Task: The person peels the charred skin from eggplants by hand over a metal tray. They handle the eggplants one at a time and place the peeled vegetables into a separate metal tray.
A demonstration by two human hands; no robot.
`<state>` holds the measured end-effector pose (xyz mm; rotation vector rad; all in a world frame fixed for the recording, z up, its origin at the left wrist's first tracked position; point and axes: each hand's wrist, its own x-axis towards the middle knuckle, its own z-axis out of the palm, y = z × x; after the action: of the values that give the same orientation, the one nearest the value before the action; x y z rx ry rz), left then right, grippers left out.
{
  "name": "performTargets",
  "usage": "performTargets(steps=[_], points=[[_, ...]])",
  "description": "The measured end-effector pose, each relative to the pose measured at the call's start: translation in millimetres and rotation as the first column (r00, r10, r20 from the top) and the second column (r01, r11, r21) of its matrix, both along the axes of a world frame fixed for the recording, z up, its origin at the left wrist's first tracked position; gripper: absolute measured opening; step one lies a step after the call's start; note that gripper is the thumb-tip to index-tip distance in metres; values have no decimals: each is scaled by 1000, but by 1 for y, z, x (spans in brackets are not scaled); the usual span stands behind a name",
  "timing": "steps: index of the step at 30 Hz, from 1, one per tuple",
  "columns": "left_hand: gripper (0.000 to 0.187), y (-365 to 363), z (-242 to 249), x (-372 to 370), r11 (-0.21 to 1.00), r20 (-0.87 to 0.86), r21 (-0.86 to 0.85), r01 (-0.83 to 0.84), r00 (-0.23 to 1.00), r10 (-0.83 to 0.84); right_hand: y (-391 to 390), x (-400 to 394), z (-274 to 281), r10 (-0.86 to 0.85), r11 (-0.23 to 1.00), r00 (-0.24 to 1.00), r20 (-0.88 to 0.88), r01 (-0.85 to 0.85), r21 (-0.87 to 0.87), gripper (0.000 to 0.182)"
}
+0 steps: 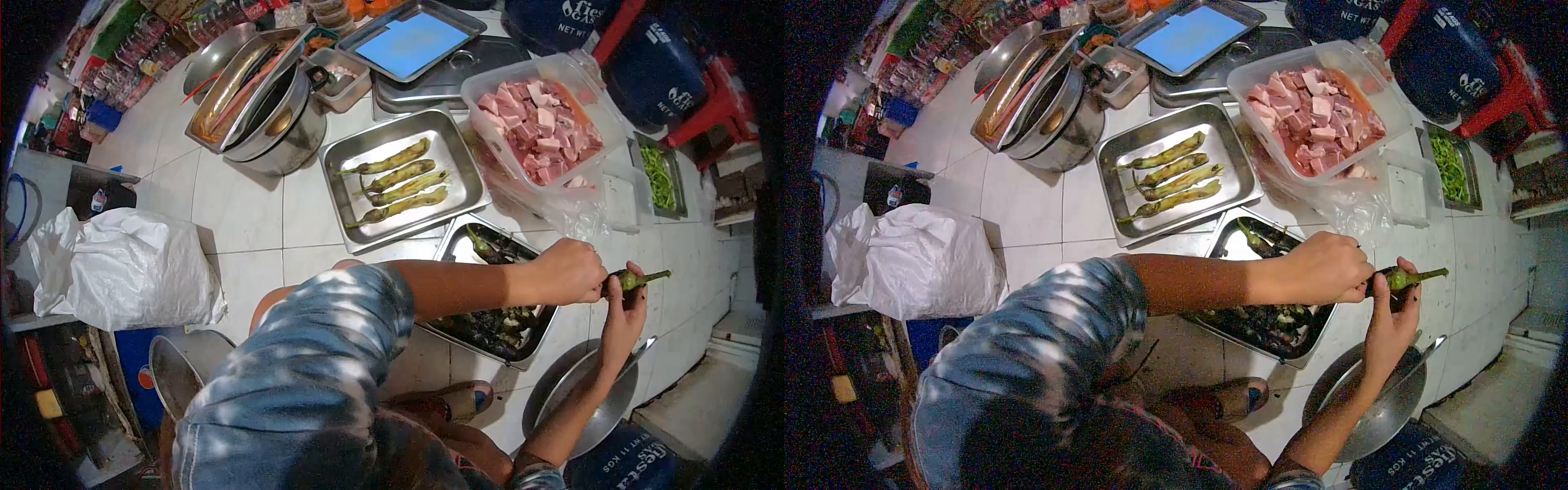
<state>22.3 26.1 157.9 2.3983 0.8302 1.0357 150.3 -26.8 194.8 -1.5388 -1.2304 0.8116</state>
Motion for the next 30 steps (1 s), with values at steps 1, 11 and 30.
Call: performTargets(steps=[1, 11, 30], points=[[18, 0, -1, 0, 1000, 27, 18, -2, 1000, 2, -1, -1, 0, 9, 1000, 1000, -3, -9, -1, 30], [12, -4, 0, 8, 1000, 107, 9, 28, 994, -29, -4, 15, -1, 58, 998, 982, -178, -64, -25, 28], [24, 0, -10, 18, 440, 458, -804, 399, 888, 31, -15, 49, -6, 340, 937, 829, -444, -256, 239, 46]])
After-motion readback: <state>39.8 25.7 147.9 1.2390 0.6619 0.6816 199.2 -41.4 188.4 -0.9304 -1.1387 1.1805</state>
